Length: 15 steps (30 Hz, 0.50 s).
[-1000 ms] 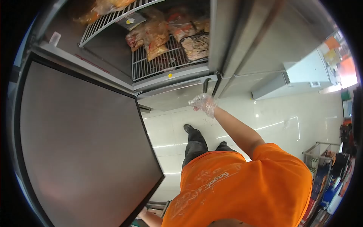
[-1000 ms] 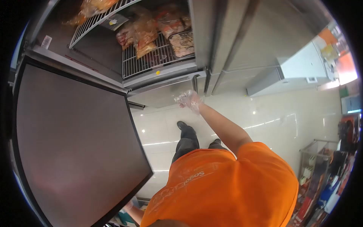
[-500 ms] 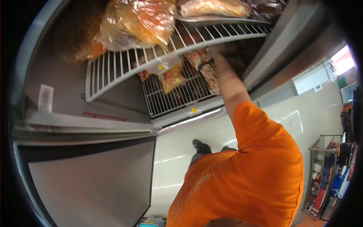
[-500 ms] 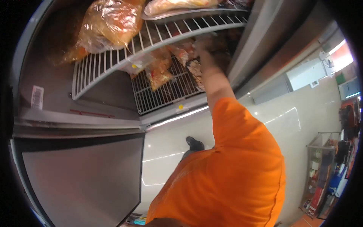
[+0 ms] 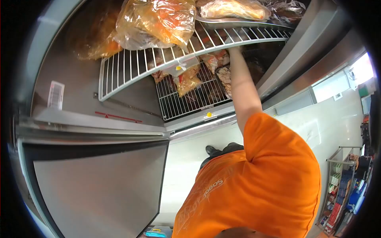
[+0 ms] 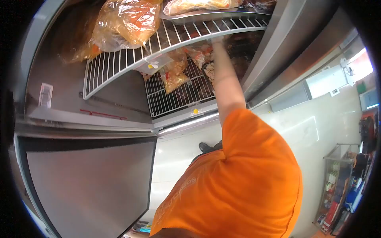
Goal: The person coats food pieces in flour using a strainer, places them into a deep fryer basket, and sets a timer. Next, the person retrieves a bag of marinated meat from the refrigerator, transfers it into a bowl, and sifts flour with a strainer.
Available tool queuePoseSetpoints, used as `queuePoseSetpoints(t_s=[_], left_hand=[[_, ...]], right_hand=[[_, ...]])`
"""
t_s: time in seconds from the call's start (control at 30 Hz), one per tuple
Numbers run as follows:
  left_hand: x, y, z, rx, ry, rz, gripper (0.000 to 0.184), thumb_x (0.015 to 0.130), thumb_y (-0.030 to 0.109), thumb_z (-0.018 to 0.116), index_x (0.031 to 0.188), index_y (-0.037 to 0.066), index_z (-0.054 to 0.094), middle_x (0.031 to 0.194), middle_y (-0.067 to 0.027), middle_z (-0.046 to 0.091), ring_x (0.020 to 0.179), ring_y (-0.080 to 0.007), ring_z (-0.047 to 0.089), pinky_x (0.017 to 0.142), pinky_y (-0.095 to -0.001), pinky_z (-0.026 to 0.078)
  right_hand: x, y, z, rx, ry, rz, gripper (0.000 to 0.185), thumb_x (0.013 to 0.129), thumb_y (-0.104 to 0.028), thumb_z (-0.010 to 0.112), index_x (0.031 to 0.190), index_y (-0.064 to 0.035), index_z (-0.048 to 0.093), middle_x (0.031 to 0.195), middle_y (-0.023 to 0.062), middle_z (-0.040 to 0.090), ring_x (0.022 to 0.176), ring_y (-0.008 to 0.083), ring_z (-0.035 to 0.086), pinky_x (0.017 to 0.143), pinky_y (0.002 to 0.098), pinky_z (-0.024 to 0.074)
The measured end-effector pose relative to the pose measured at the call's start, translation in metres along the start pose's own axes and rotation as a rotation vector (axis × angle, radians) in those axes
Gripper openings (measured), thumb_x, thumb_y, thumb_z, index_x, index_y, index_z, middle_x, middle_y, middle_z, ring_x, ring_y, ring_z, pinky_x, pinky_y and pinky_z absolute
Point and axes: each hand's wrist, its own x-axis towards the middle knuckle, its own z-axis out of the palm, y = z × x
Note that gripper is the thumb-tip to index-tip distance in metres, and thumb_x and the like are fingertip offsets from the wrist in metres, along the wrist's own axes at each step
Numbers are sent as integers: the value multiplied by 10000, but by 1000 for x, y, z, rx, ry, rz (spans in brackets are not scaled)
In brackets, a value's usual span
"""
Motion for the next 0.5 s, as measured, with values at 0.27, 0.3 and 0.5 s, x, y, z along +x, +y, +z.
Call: queuePoseSetpoints(t_s=[0.27, 0.3, 0.5], left_hand=[[-88, -45, -26, 45, 5, 1, 679, 1007, 584, 433, 1475, 92, 445, 1498, -126, 472, 1385, -269, 438, 1110, -449, 369], [-105, -55, -33, 62, -8, 8, 680, 1008, 585, 431, 1476, 92, 443, 1499, -126, 470, 1385, -269, 437, 1112, -448, 368], [-220, -85, -5, 223, -193, 57, 690, 1011, 594, 422, 1484, 92, 428, 1500, -129, 461, 1388, -270, 430, 1123, -442, 359]], right_hand=[[-132, -15, -181, 693, -744, -268, 296, 930, -81, 691, 1196, -24, 574, 1027, 58, 664, 928, 157, 663, 789, 296, 566], [-141, -11, -214, 708, -875, -151, 320, 932, -81, 686, 1222, -22, 563, 1067, 67, 666, 981, 167, 660, 829, 299, 563], [-147, 26, -423, 645, -1724, 913, 316, 953, -112, 660, 1250, -17, 611, 1051, 70, 704, 925, 159, 687, 776, 298, 578]])
